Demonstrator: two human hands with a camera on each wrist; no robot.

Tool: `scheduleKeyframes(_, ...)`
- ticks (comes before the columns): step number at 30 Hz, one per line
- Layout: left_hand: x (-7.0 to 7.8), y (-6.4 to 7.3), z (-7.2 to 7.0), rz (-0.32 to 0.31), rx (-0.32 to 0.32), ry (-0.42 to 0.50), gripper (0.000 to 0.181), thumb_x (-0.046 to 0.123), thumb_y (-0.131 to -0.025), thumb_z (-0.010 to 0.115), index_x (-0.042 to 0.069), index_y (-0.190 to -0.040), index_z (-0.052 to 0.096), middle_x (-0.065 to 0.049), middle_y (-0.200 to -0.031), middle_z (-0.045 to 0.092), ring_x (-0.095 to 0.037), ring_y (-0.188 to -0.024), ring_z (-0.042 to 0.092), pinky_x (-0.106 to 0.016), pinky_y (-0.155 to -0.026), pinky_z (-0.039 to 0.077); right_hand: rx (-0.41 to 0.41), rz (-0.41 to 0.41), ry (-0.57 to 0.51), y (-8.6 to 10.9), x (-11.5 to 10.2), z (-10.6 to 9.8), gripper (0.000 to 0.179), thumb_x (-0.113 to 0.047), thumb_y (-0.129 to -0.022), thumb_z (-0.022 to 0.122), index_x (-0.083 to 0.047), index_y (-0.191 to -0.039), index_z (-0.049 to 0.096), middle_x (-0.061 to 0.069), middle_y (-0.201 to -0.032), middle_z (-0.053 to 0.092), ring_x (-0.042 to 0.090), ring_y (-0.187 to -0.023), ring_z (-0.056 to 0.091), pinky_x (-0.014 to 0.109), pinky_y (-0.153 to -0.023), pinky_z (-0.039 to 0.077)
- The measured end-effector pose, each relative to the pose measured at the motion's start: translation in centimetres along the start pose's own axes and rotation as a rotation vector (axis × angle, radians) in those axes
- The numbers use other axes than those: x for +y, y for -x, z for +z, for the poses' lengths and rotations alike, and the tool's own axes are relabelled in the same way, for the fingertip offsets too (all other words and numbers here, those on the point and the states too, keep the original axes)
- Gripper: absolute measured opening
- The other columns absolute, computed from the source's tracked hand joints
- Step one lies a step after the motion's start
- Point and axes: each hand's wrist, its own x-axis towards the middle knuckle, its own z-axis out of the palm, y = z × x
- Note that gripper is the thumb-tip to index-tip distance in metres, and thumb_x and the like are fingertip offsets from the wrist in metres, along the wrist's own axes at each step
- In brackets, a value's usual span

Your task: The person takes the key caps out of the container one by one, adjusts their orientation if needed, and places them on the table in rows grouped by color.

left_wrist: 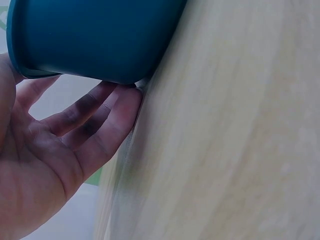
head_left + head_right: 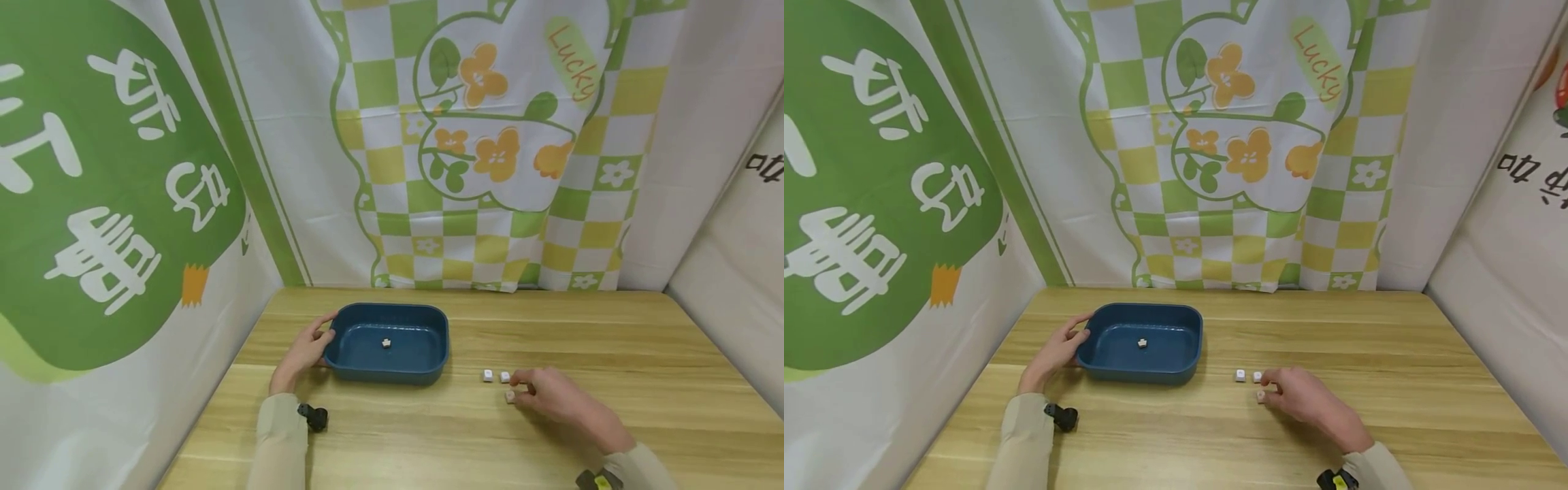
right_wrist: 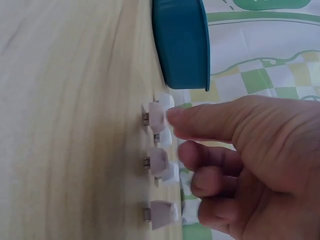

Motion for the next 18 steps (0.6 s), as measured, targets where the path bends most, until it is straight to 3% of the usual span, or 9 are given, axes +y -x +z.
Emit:
scheduleKeyframes(9,0.0,-0.1,-0.1,0.014,-0.017,0.02,0.05,0.02,-0.105,0.045,0.022,-0.154,0.033,-0.035,-0.133,0.05,-0.025,-0.076,0.069,-0.042,-0.062,0.06,0.039,-0.019,-0.023,-1.1,-1.3,-0.4,0.009,-0.019,-0.094,0.065,-0.013,-0.097,0.07,-0.013,-0.065,0.055,-0.003,-0.055,0.042,0.019,-0.049,0.039)
scheduleKeyframes(18,0.8,0.2,-0.1,-0.003,-0.039,0.043,0.052,0.016,-0.105,0.042,0.015,-0.156,0.029,-0.038,-0.134,0.047,-0.037,-0.087,0.069,-0.049,-0.068,0.06,0.019,-0.049,-0.053,-3.2,-3.0,-0.6,0.017,-0.023,-0.098,0.061,-0.011,-0.106,0.069,-0.011,-0.07,0.056,-0.001,-0.053,0.044,0.019,-0.05,0.041)
